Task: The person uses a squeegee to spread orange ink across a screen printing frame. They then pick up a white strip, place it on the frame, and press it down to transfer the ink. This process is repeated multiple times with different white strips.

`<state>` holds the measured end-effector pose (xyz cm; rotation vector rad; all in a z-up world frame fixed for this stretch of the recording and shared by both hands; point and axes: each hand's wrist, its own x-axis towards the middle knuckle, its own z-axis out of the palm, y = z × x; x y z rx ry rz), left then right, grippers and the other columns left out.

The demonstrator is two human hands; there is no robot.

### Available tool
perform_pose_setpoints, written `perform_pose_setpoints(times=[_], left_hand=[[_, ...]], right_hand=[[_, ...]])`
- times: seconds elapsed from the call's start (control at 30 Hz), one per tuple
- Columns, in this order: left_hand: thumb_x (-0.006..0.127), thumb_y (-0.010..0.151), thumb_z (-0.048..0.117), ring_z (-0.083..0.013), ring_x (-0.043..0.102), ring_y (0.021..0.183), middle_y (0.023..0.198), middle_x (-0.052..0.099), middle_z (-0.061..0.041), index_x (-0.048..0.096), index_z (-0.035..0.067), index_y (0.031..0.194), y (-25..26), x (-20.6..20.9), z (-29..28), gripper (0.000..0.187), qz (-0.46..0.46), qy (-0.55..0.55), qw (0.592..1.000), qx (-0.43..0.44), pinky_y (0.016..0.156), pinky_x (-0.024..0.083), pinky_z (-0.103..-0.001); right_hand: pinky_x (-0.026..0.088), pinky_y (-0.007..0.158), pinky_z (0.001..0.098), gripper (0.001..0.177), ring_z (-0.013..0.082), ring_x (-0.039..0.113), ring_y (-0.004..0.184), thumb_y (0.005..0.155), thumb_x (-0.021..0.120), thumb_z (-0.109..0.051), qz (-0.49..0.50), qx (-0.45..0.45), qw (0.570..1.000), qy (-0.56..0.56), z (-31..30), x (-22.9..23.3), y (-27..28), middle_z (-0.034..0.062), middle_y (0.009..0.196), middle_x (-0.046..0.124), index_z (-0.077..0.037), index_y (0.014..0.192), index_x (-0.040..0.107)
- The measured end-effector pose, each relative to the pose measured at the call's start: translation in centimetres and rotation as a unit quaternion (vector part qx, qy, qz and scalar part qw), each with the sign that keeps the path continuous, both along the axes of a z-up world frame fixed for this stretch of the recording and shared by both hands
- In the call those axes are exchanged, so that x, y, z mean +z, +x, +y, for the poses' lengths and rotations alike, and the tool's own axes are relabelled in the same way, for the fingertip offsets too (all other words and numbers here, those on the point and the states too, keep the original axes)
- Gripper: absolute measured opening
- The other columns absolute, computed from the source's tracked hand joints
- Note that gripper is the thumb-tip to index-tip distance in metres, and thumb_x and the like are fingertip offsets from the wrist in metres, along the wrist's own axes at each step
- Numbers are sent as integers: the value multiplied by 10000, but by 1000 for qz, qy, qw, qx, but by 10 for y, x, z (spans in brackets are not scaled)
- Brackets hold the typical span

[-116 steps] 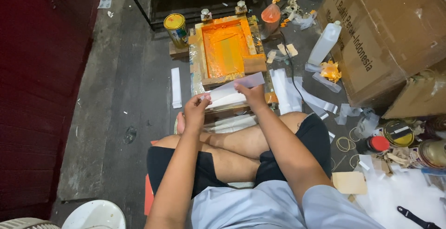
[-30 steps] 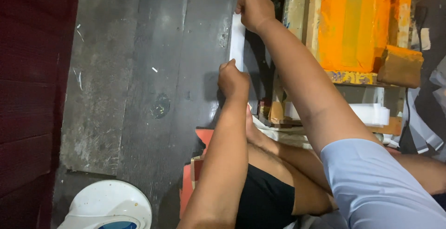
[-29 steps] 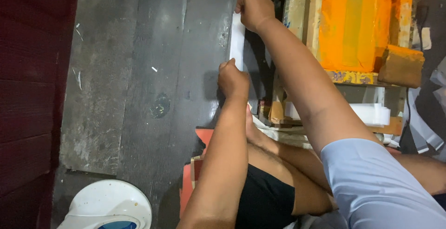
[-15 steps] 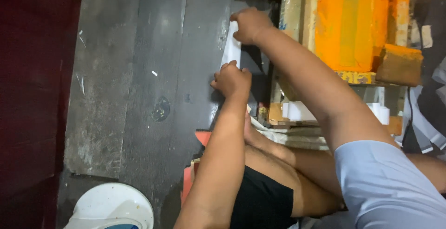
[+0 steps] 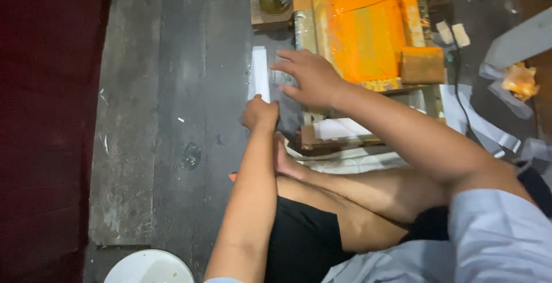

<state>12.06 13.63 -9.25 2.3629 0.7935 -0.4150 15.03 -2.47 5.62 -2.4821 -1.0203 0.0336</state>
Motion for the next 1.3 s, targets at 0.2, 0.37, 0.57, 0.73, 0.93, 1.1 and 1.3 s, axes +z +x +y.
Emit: perform_pose_setpoints(times=[0.2,0.37,0.57,0.73,0.93,1.1,1.3], left_hand=[[701,916,469,-426,599,1251,1402,587,-172,479,80,1511,-11,45,-15,745,-147,25,989,-6,1015,454,-592],[802,884,240,-470,594,1203,1235,632,-232,604,9,1316,-39,87,-50,528,-399,-20,908,-125,989,469,-611],[809,881,251,-228,705,1057,989,726,62,762,262,1016,-80,115,-82,144,-429,-125,851,-275,932,532,-372],[783,887,306,-290,676,1119,1109,729,-64,738,187,1207,-102,94,-75,344,-361,-3,855,-373,911,463,-449],[786,908,324,-334,569,1298,1315,663,-144,656,109,1362,-103,101,-87,519,-286,13,868,-405,1040,403,-528],[729,949,336,-319,557,1315,1300,652,-120,659,115,1351,-95,84,-91,464,-223,61,871,-434,1093,376,-536],[744,935,348,-322,564,1300,1264,644,-110,644,147,1356,-95,68,-89,477,-235,47,877,-416,1086,384,-537]], right_hand=[[511,984,494,302,401,678,1144,885,757,-232,40,-115,992,13,-138,30,-65,148,1175,749,-127,1168,769],[546,922,442,197,336,704,1054,961,764,-200,-60,-228,971,50,-242,-1,-106,68,1057,765,-169,1155,785],[522,985,427,223,278,678,1162,964,737,-261,-6,-230,973,-12,-260,-28,-88,3,1113,769,-240,1181,782],[514,1002,470,425,326,625,1196,857,797,-294,43,-192,979,-50,-252,-23,-84,60,1222,729,-239,1274,744],[491,1050,502,585,378,595,1251,756,865,-311,99,-149,976,-121,-248,-31,-81,118,1289,694,-155,1303,729],[503,1021,501,540,374,593,1218,783,861,-317,137,-136,971,-142,-251,-46,-73,98,1259,681,-197,1292,726],[500,1008,529,470,405,616,1178,810,849,-281,143,-133,972,-127,-252,-36,-67,143,1209,698,-154,1250,743]])
